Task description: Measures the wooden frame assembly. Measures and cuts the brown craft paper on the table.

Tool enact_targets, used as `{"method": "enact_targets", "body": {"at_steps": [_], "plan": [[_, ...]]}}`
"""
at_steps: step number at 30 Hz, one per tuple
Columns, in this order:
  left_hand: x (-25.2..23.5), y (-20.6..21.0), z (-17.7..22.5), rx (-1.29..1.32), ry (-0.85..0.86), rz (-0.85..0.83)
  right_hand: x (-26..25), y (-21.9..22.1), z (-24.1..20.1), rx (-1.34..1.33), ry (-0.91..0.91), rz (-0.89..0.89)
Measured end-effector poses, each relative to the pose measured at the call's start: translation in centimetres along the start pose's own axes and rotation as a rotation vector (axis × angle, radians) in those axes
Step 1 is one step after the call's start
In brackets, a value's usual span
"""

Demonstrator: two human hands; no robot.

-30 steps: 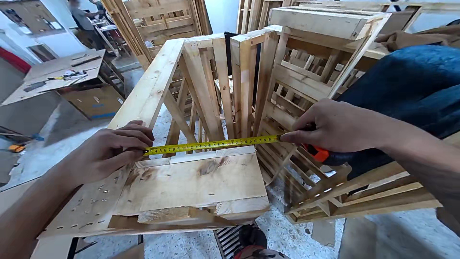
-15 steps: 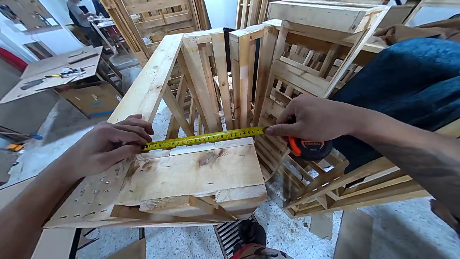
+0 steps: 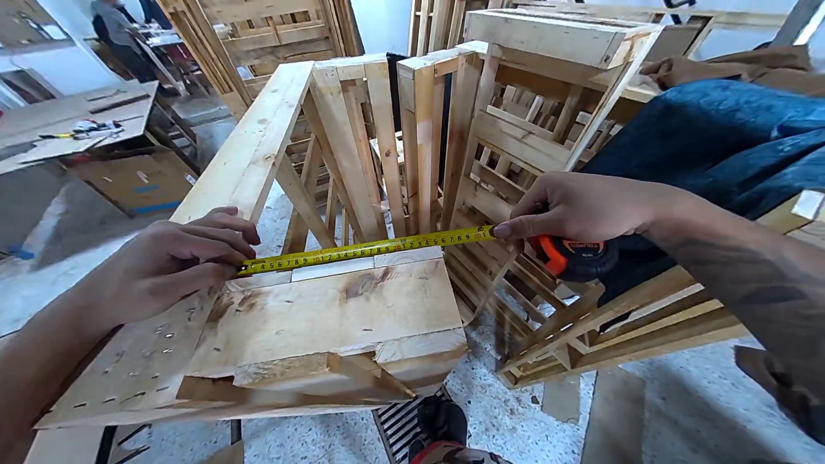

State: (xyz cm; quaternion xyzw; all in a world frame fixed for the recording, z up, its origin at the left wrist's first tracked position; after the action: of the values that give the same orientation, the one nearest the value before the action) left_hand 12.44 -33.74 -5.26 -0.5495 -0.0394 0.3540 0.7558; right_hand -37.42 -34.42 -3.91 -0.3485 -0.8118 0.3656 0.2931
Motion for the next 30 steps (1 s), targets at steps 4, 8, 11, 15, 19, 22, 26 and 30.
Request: {"method": "enact_targets", "body": {"at_steps": [4,8,11,15,19,22,26,30], "plan": [[0.0,0.0,0.0,-0.001,-0.02,0.011,0.7,-0.2,0.2,0.016,0.04,0.025],[0.8,-0.1,-1.4,0.01,0.013,-0.001,0.8,-0.1,0.1,0.012,0.05,0.034],[0.7,-0.1,-1.6,0.006,0.018,-0.005,0.9,0.0,0.0,0.021,0.051,0.041],[0.6,0.0,-1.1,0.018,0.009,0.013,0.9,-0.1,-0.1,0.049,0.069,0.053],[0.3,0.0,-0.3,-0.004,-0.003,0.018,0.9,-0.1,0.0,0.026,0.059,0.042],[0.3,0.1,-0.1,-0.003,0.003,0.023,1.0,-0.1,0.1,0.032,0.055,0.044],[0.1,0.1,0.5,-0.008,-0.044,0.044,1.2,-0.4,0.7,0.04,0.068,0.063],[0.4,0.1,0.1,-0.006,-0.075,0.063,1.4,-0.8,1.5,0.058,0.073,0.092]]}}
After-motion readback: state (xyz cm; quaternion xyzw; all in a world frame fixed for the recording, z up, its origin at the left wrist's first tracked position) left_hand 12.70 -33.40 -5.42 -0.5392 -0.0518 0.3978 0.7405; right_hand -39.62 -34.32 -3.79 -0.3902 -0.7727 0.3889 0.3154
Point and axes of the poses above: each hand's wrist, its own x-axis away from the middle knuckle, its own y-axis out of the palm, z = x × y, the point moved 3 cm from there along -x, towards the middle knuckle, and after that the axes turned 1 degree about y, right-handed, at the moved point
